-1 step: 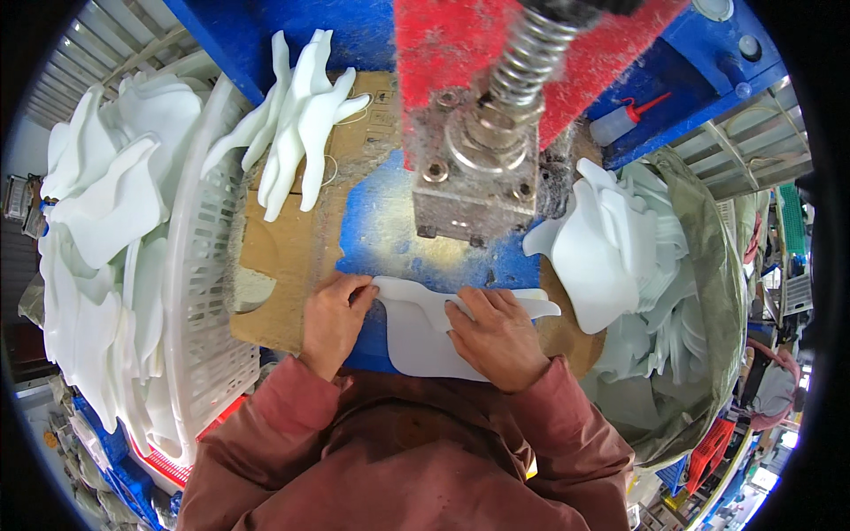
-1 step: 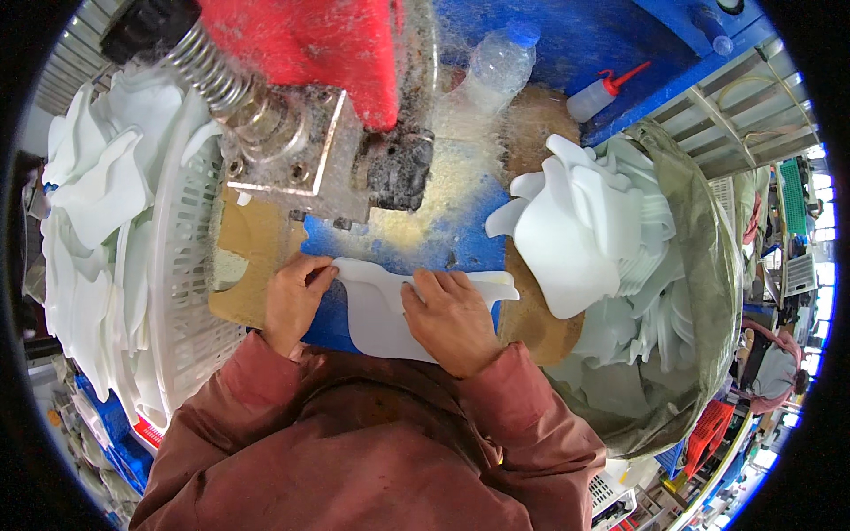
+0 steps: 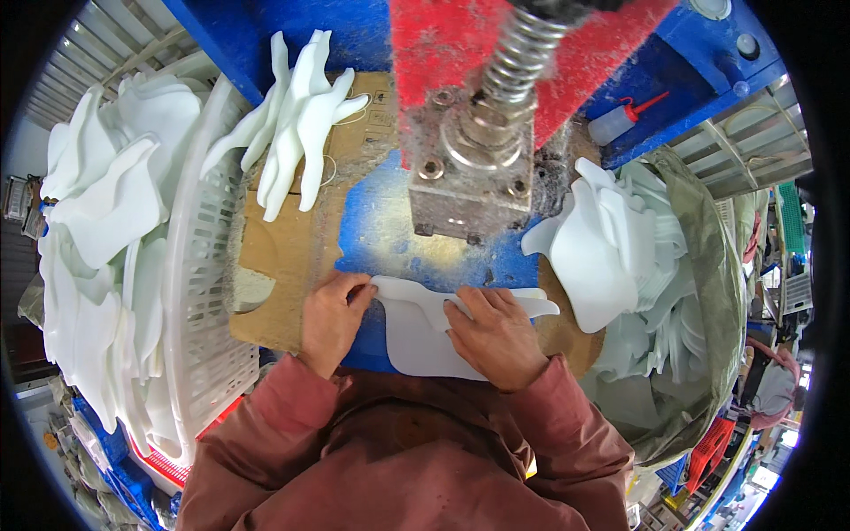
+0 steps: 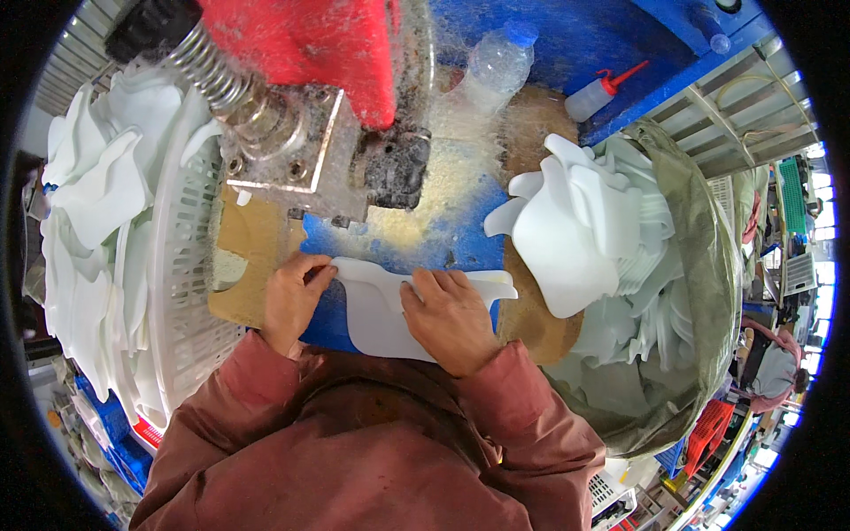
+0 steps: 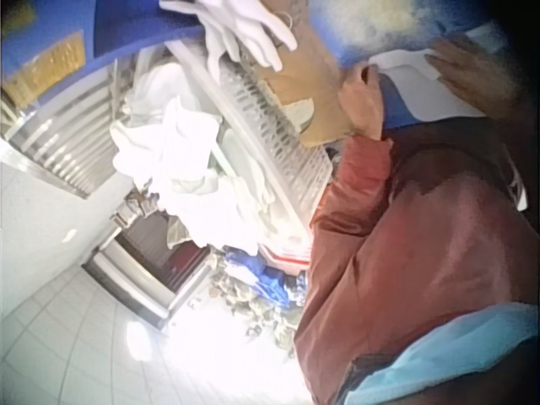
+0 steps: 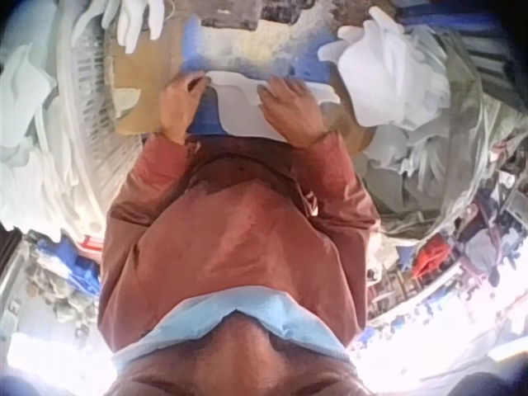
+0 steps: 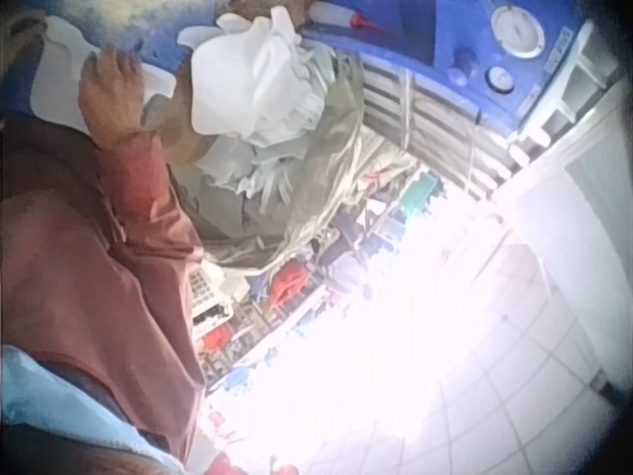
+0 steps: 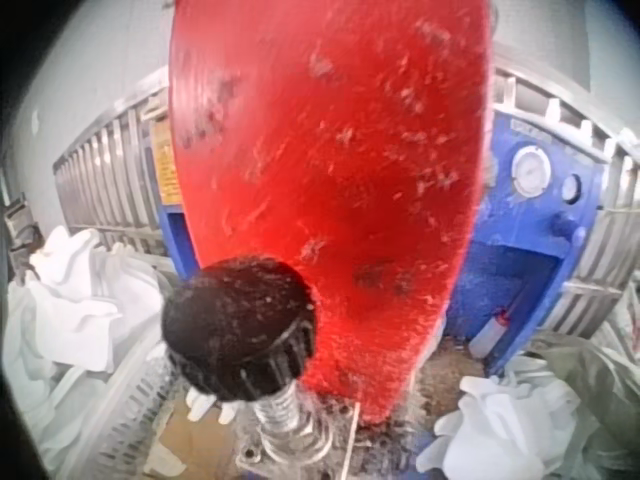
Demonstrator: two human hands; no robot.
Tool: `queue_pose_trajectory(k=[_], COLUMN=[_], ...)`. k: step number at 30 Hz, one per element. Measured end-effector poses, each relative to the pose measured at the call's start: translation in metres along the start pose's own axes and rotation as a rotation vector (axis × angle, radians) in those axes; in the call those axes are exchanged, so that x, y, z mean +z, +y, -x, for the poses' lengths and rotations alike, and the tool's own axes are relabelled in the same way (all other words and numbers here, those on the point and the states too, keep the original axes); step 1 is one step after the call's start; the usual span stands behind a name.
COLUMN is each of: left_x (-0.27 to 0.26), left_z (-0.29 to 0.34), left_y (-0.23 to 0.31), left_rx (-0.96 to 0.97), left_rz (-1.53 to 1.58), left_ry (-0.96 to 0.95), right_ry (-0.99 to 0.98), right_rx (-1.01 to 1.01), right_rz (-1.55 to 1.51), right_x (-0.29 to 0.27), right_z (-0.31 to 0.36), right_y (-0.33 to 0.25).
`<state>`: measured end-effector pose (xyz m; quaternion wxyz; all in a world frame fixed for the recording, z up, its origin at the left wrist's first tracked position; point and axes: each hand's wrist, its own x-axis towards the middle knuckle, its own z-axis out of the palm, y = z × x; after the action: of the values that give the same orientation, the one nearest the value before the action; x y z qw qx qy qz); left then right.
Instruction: The person repeatedly picks up white fabric pieces, positions them under a vertical press on a blue machine, and trims the edges. Trimmed pieces are placed into a white basket beside the machine. The process is repeated continuously throughout the clip.
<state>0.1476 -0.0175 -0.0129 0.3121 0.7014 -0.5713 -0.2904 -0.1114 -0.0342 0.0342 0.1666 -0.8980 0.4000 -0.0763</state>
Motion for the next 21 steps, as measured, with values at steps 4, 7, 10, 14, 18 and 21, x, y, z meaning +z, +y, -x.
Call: queue_pose_trajectory(k=[4,7,10,14,18,21], left_x=[-0.006,-0.02,-0.023,0.019,0.036,0.038], left_z=[-0.004,-0.002,0.003,0.003,-0.001,0.001], left_y=[0.001,0.015,0.039,0.062,0.053,0.049], left_rx=[-0.096,-0.087,0.165,0.484,0.455,0.436], left_rz=[0.059,-0.024,-0.09,-0.093,-0.142,-0.129], left_ry=[-0.036,-0.028,-0.06,-0.202,-0.274,-0.285], right_ry=[0.102,0.055,0.077,0.074,0.149,0.243], right_rx=[-0.046,-0.043,-0.058,-0.073,-0.014,0.291], right_rz=[0.053,0.073,0.098,0.116,0.093,-0.141], right_x=[0.004,0.006,0.007,0.004,-0.014,-0.029], right_z=[-0.002,0.0,-0.001,-0.005,0.02,0.049], right_y=[0.001,0.004,0.004,0.002,0.011,0.027])
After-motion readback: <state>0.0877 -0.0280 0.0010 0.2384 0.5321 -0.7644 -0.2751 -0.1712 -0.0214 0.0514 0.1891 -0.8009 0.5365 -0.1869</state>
